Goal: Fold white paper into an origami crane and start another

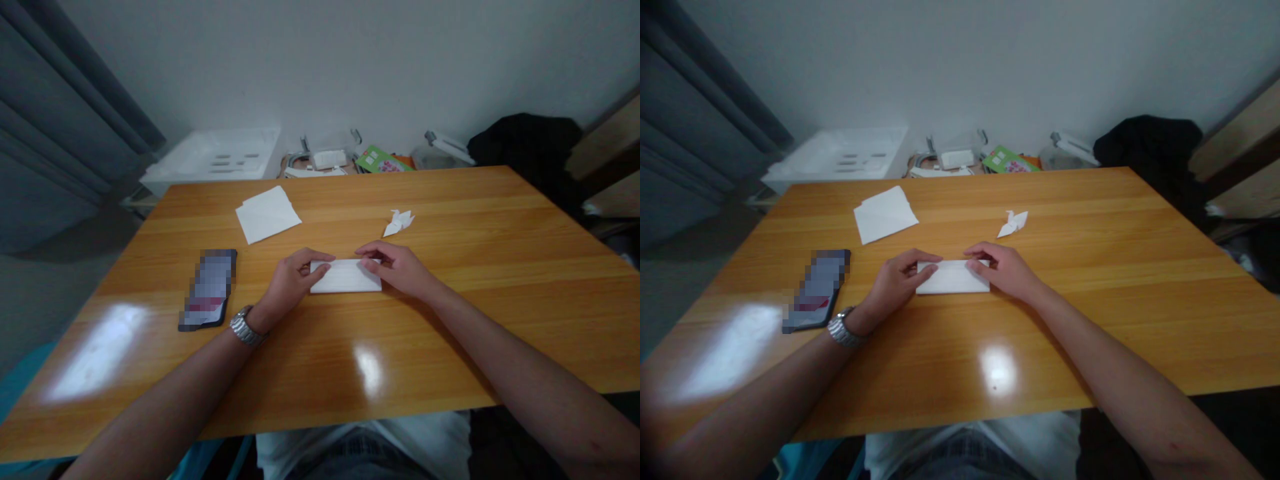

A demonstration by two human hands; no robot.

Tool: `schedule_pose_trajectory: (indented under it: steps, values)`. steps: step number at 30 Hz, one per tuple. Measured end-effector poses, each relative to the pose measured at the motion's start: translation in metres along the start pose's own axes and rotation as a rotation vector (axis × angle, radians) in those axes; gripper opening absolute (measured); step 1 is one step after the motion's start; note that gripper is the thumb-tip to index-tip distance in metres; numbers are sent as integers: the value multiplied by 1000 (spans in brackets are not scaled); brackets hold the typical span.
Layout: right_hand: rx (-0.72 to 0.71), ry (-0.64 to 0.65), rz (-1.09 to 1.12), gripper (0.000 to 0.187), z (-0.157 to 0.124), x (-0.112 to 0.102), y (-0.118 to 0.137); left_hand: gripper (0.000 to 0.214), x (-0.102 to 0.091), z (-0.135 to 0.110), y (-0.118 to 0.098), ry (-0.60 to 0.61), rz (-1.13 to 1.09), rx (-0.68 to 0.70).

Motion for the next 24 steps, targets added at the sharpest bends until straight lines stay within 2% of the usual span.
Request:
schedule_pose_trajectory:
  steps: [5, 12, 15, 18, 21, 24]
  values:
    - [-34, 96, -75, 27, -5, 1, 10, 19, 5, -1, -2, 109, -87, 71]
    - [6, 203, -105, 21, -8, 8, 14, 18, 9, -3, -7, 145, -169, 28]
    - [47, 191, -45, 23, -8, 10, 13, 26, 10, -3, -7, 81, -218, -66]
    - [84, 145, -1, 25, -7, 11, 11, 36, 11, -2, -4, -56, -310, -127]
    - [108, 91, 56, 25, -6, 12, 9, 34, 12, -2, 0, -163, -340, -123]
    - [106, 57, 96, 25, -7, 13, 9, 28, 11, -2, 2, -195, -306, -128]
Point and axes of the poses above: each hand's wrist, its own z-axis towards the middle knuckle, its own x-axis out of the palm, y = z × x, the point moved 1 cm from there along z, towards the middle knuckle, and after that the axes turned 15 degrees about x, right-handed, at the moved point
